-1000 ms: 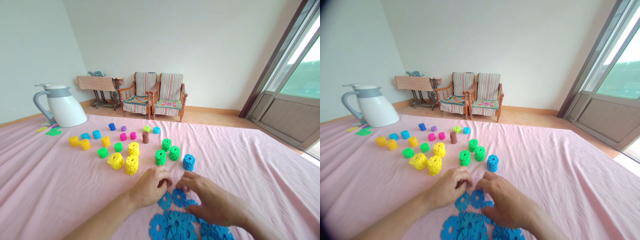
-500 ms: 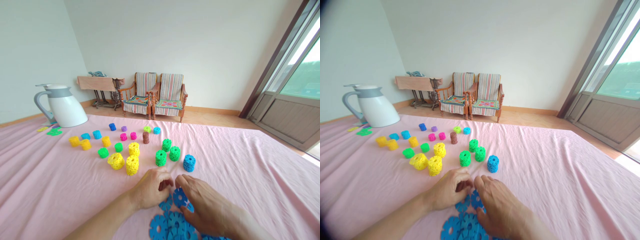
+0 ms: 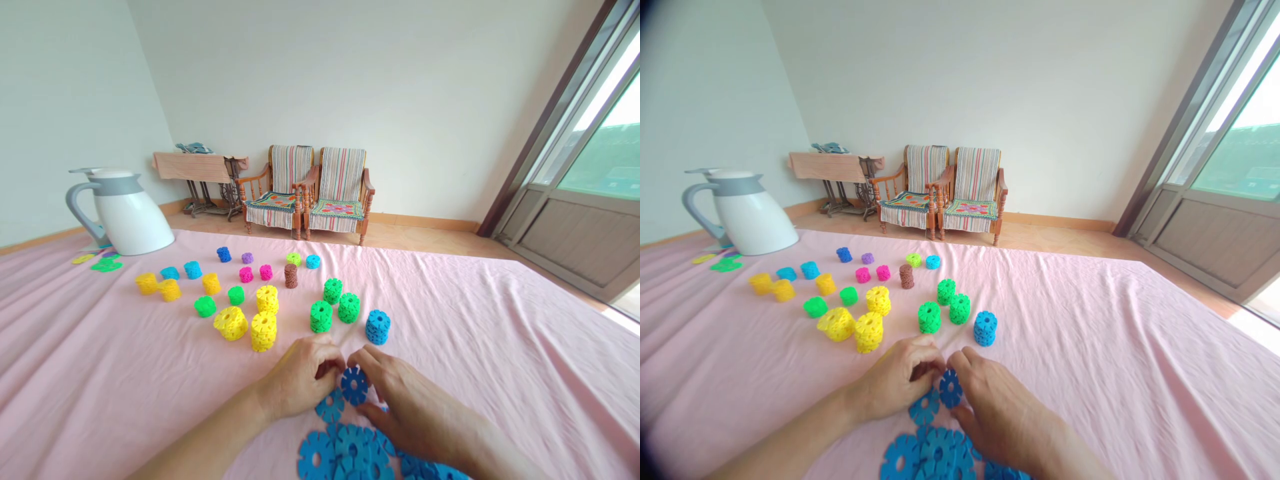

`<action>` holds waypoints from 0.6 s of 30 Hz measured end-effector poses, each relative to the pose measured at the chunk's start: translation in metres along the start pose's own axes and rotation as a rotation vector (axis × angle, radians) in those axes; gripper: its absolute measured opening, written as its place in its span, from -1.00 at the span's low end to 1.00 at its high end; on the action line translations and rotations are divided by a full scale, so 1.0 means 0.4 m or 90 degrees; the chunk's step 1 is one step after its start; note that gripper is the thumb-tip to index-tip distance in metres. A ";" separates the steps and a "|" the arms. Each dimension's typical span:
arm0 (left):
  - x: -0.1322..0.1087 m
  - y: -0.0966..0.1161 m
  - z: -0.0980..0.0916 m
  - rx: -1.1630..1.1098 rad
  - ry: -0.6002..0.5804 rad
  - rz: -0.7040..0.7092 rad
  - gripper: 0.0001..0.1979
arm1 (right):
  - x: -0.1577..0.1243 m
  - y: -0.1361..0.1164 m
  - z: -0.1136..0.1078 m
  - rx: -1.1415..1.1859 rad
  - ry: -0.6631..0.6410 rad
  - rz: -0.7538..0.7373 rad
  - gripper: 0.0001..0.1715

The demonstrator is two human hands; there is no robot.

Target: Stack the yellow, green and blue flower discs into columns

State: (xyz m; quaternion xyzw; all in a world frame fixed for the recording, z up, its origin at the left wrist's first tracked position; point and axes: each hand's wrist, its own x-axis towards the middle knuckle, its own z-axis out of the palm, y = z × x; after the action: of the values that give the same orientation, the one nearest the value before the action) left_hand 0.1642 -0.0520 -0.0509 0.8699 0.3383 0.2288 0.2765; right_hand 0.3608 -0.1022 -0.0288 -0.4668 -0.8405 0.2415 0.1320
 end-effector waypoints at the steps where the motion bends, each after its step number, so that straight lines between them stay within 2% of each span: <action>1: 0.000 0.000 0.000 -0.001 -0.002 -0.001 -0.78 | 0.001 0.000 0.001 0.000 0.000 0.001 -0.68; 6: -0.002 0.002 0.000 0.003 -0.001 -0.003 -0.79 | 0.006 -0.003 0.000 0.030 0.009 0.002 -0.61; 12: -0.002 0.003 -0.002 -0.014 -0.013 -0.005 -0.81 | 0.013 -0.007 -0.005 0.109 0.004 0.064 -0.76; 18: 0.000 -0.002 0.003 -0.002 0.002 -0.009 -0.75 | 0.019 -0.015 -0.010 0.107 0.000 0.098 -0.70</action>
State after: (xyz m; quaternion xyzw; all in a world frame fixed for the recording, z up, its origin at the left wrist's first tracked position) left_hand 0.1646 -0.0520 -0.0525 0.8667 0.3446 0.2288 0.2787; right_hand 0.3542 -0.0975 -0.0220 -0.5172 -0.7789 0.3205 0.1521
